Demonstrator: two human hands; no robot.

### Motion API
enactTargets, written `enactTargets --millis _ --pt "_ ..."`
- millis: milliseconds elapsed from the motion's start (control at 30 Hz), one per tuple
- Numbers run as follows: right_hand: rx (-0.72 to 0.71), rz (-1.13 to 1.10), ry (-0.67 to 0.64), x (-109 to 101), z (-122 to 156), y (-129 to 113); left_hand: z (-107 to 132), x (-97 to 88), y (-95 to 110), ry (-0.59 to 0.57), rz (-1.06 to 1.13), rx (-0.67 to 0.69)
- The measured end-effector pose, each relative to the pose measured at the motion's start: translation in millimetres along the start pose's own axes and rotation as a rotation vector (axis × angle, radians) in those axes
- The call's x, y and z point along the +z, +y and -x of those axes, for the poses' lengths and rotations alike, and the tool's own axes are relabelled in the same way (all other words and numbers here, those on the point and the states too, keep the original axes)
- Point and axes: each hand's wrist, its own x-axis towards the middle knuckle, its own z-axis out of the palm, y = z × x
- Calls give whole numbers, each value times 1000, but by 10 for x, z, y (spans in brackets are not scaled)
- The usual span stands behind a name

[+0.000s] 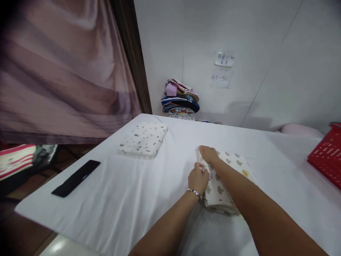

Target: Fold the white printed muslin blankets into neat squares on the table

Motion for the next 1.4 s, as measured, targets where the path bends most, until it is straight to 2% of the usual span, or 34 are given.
enactTargets --millis 300,467,767,900,1000,1167,1400 --pt "23 8 2 -26 25 -26 304 -11 -64 -30 -6 15" --pt "26 17 -1 -31 33 -31 304 -8 -142 -67 49 -52" --pt "40 -13 8 0 23 -9 281 12 -184 -98 107 -66" --pt "28 -66 7 -61 25 37 282 4 -191 -97 92 -41" --pt "11 -102 57 -136 87 111 266 -36 -208 -104 102 -45" --pt "-41 -104 130 -145 391 235 100 -128 -245 -40 118 -64" --pt "-163 -74 126 6 927 175 -394 -112 -152 -5 167 -76"
